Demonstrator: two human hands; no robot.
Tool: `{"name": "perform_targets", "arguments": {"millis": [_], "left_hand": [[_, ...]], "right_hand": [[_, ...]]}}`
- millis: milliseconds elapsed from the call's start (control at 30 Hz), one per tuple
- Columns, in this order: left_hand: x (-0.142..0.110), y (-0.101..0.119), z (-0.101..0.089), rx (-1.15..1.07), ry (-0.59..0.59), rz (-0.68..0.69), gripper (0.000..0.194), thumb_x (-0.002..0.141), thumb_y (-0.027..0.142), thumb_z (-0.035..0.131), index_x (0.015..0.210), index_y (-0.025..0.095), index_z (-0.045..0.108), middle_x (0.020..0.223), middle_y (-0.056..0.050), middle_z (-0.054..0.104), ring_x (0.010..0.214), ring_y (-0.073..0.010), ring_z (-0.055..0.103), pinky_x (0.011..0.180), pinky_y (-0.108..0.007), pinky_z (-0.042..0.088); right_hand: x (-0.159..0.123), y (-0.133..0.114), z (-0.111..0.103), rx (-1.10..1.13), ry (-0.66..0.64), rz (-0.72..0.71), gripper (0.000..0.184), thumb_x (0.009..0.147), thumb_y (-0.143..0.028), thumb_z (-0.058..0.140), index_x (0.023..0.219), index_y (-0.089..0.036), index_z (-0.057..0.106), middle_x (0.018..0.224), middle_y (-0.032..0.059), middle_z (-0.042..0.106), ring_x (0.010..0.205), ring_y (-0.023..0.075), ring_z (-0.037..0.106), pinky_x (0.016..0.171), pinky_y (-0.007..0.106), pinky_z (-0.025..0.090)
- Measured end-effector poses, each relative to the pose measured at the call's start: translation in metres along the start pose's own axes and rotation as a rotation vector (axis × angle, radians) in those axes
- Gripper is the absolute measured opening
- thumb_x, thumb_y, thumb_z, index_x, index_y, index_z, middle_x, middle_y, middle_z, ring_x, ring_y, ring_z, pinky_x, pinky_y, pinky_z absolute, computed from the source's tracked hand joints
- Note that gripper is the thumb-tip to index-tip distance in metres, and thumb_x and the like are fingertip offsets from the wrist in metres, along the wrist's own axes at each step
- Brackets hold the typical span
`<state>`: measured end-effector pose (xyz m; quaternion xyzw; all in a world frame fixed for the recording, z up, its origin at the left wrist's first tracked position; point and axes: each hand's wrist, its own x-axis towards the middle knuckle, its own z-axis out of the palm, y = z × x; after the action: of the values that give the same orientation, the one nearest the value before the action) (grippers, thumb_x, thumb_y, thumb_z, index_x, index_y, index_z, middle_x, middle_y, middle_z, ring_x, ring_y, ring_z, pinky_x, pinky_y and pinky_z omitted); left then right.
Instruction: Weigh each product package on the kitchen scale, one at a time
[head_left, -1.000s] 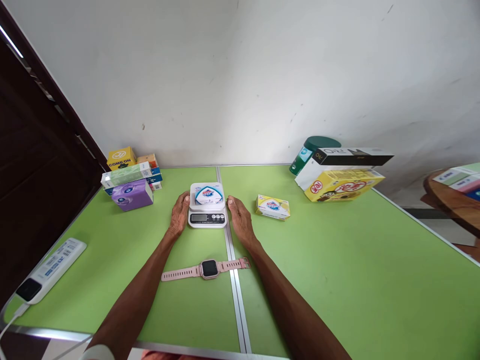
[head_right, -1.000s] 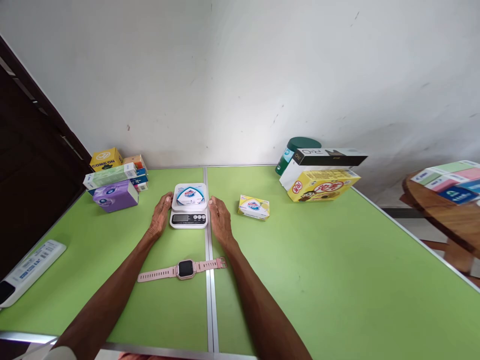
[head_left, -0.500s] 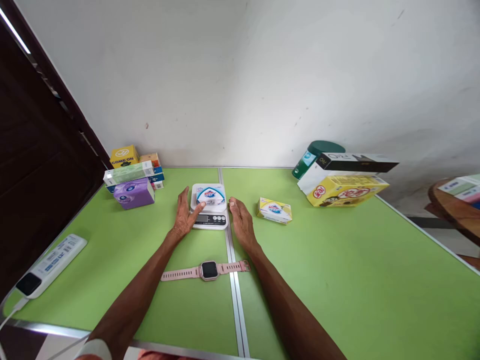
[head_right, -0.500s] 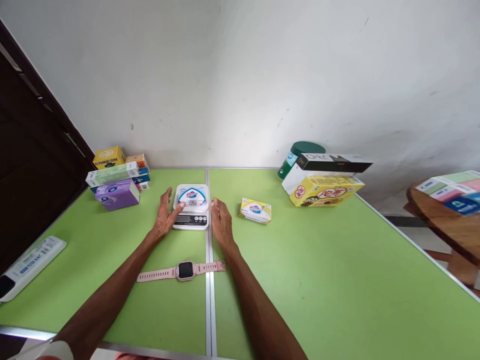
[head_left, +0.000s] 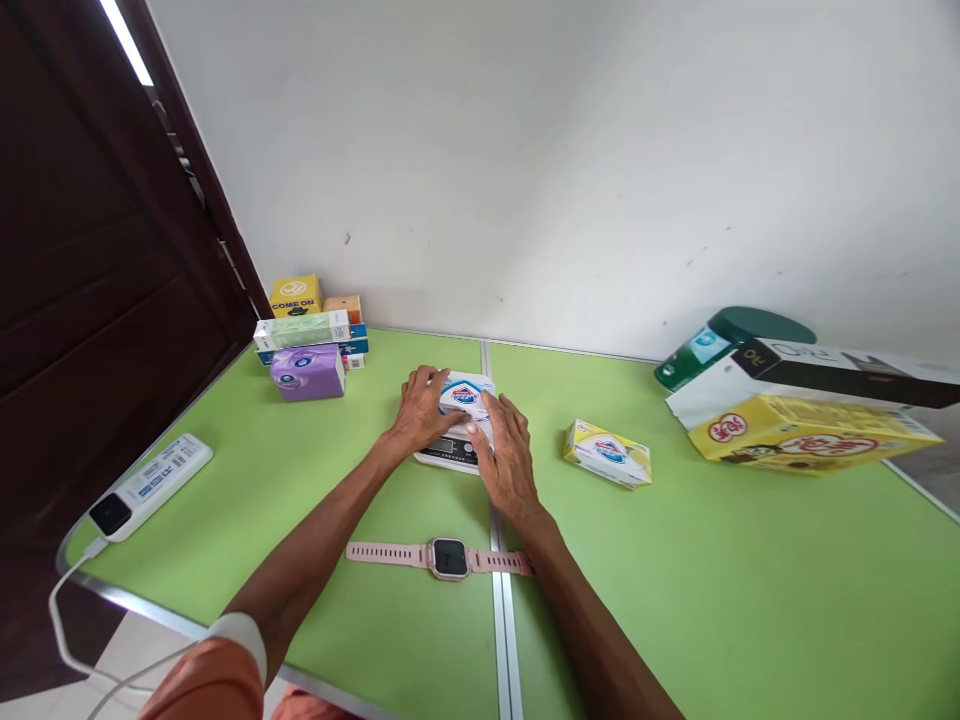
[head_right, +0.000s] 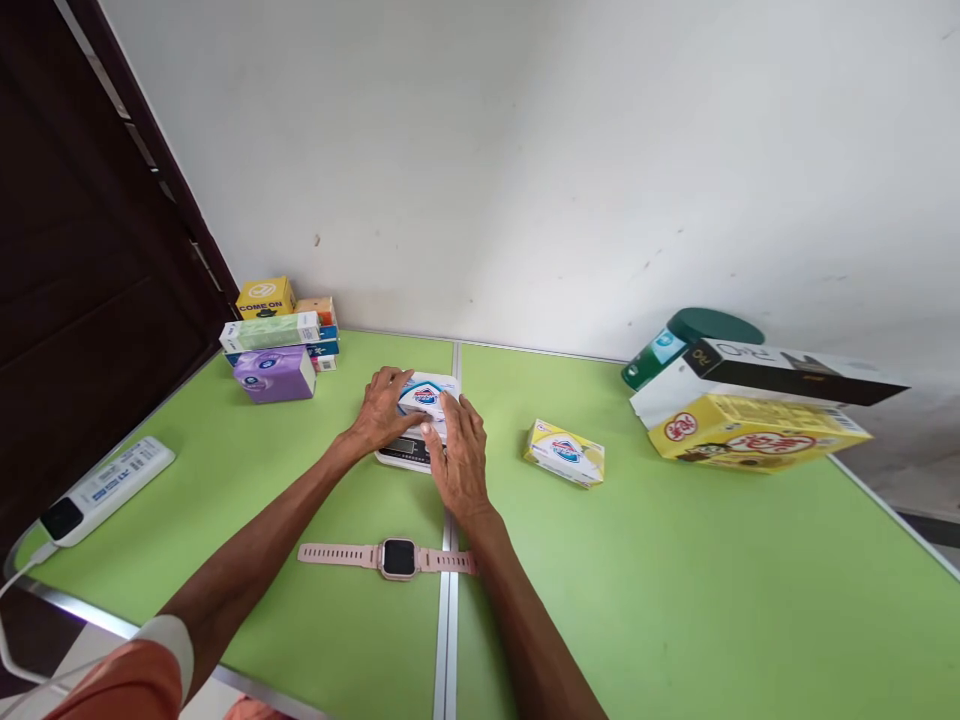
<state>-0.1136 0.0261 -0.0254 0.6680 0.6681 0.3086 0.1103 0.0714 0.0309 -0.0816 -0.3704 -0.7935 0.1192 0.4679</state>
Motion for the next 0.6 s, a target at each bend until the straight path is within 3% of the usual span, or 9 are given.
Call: {"name": "perform_targets", "arguments": {"millis": [100,167,333,400,600], "left_hand": [[0.006,-0.002,-0.009,-0.044,-0.026,0.016,0.066,0.082,0.038,0.096,0.138,0.015,0.068,0.137,-0.017,0.064,0.136,-0.0362,0.062,0.119,-0.052,0.052],[0.008,-0.007,-0.017,-0.072,0.024,-0.003,0.06,0.08,0.04,0.098,0.129,0.018,0.069,0.131,-0.014,0.064,0.129,-0.0339,0.064,0.113,-0.049,0.056],[0.004,-0.034,-0.038,-0.017,0.362,-0.215,0.055,0.086,0.038,0.095,0.128,0.021,0.065,0.134,-0.013,0.062,0.128,-0.0331,0.063,0.108,-0.047,0.057],[-0.002,-0.046,-0.042,0.064,0.441,-0.29,0.053,0.089,0.035,0.091,0.131,0.021,0.062,0.138,-0.016,0.06,0.134,-0.0354,0.061,0.112,-0.049,0.056],[-0.027,-0.064,-0.033,0.337,0.342,-0.47,0.047,0.1,0.035,0.074,0.139,0.015,0.058,0.145,-0.024,0.059,0.141,-0.0413,0.058,0.105,-0.051,0.059]], "right_hand": [[-0.001,0.0,-0.005,0.002,0.041,-0.009,0.055,0.118,-0.049,0.043,0.167,-0.024,0.051,0.159,0.0175,0.066,0.155,0.0368,0.054,0.125,0.066,0.048],[-0.002,0.001,-0.01,-0.004,0.104,-0.002,0.053,0.118,-0.047,0.045,0.165,-0.023,0.053,0.155,0.0188,0.067,0.15,0.0368,0.057,0.123,0.066,0.049],[-0.007,0.007,-0.019,0.005,0.22,0.068,0.047,0.116,-0.045,0.049,0.155,-0.021,0.061,0.144,0.0197,0.071,0.136,0.037,0.063,0.115,0.065,0.054],[-0.009,0.008,-0.018,0.026,0.224,0.093,0.047,0.116,-0.046,0.049,0.153,-0.021,0.062,0.143,0.02,0.071,0.133,0.037,0.063,0.112,0.064,0.056],[-0.012,0.011,-0.011,0.06,0.199,0.132,0.045,0.116,-0.049,0.047,0.144,-0.021,0.066,0.137,0.0195,0.073,0.128,0.0359,0.065,0.109,0.063,0.058]]}}
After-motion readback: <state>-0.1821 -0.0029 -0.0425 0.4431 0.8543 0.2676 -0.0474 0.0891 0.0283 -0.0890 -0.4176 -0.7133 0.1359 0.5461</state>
